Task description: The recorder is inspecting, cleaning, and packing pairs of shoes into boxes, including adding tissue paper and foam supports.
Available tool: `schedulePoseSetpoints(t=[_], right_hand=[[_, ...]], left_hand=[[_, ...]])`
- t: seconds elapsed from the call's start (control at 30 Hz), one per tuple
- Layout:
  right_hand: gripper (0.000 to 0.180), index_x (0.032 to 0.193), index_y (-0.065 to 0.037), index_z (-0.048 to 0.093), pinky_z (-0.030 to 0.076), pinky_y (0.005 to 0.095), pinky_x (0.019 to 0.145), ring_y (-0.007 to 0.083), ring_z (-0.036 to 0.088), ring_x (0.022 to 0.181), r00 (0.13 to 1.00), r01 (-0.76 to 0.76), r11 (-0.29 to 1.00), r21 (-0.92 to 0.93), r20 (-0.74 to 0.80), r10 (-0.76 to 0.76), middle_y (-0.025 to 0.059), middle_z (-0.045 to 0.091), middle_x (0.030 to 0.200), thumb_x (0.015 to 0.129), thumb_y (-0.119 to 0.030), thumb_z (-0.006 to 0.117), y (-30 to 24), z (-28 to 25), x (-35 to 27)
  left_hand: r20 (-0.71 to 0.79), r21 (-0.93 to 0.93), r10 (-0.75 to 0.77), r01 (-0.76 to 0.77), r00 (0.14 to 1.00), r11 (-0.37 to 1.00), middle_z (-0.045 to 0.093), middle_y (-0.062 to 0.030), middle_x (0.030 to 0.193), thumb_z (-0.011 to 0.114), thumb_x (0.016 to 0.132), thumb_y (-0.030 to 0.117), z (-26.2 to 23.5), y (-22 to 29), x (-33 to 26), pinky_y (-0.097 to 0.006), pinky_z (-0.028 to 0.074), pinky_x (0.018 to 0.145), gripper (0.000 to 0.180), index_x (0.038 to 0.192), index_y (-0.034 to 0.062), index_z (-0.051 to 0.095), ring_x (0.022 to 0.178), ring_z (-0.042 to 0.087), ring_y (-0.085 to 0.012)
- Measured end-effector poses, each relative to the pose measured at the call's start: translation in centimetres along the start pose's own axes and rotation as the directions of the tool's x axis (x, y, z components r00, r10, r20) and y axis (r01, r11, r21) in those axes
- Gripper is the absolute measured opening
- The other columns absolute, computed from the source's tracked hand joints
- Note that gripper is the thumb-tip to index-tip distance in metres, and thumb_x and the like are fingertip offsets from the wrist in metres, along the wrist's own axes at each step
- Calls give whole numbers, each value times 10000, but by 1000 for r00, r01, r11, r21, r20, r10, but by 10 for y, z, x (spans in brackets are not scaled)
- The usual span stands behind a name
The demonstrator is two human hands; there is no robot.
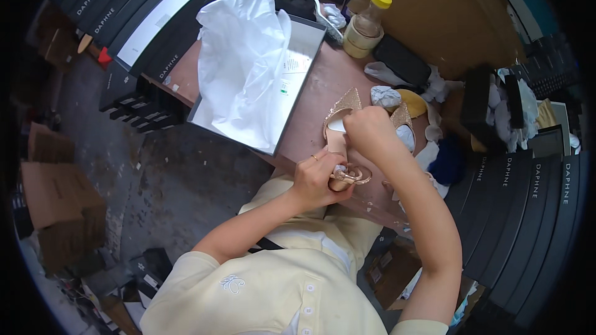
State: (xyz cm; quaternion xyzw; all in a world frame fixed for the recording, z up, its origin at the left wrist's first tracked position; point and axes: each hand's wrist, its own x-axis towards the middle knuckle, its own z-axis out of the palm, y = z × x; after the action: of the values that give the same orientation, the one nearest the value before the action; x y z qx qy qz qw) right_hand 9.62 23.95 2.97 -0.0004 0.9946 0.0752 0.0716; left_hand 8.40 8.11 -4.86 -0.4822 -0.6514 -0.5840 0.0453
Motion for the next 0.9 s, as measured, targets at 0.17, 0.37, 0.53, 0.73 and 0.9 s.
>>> schedulePoseSetpoints(t=[0.17,0.37,0.53,0.73,0.9], right_hand=[[44,611,-96,667,511,347,594,250,655,650,984,147,981,-124,123,-132,90,651,651,642,-119,646,-4,27,24],[40,674,-101,669,508,347,597,246,652,663,973,209,971,-115,123,-195,80,650,673,675,-123,636,-5,24,24],[92,683,-66,589,476,389,579,284,612,637,993,103,991,82,-57,-99,97,606,700,648,-116,658,5,13,8],[103,707,-56,528,459,396,558,304,583,620,814,-320,938,132,-470,343,102,569,672,702,-75,629,-2,-31,-26],[252,925,30,623,496,425,744,355,618,808,949,-206,759,617,-64,309,187,635,872,733,-133,625,-10,22,-25]], left_hand=[[-21,14,-24,25,999,1000,595,-72,757,762,581,181,-3,-2,2,-395,532,763,359,858,61,567,674,617,-281],[-88,10,17,-17,996,1000,587,-74,758,757,580,185,0,-4,0,-357,514,610,371,871,58,564,679,607,-262],[-108,-8,4,-5,994,1000,590,-75,760,764,574,179,1,-2,-3,-360,508,596,368,862,62,566,669,602,-271],[-41,-31,-112,111,993,993,592,-87,841,775,546,167,-1,3,-5,-378,493,665,449,920,61,550,790,597,-291],[-68,-76,-196,190,978,979,580,-114,877,793,583,137,4,17,3,-367,467,701,427,921,52,547,829,567,-295]])
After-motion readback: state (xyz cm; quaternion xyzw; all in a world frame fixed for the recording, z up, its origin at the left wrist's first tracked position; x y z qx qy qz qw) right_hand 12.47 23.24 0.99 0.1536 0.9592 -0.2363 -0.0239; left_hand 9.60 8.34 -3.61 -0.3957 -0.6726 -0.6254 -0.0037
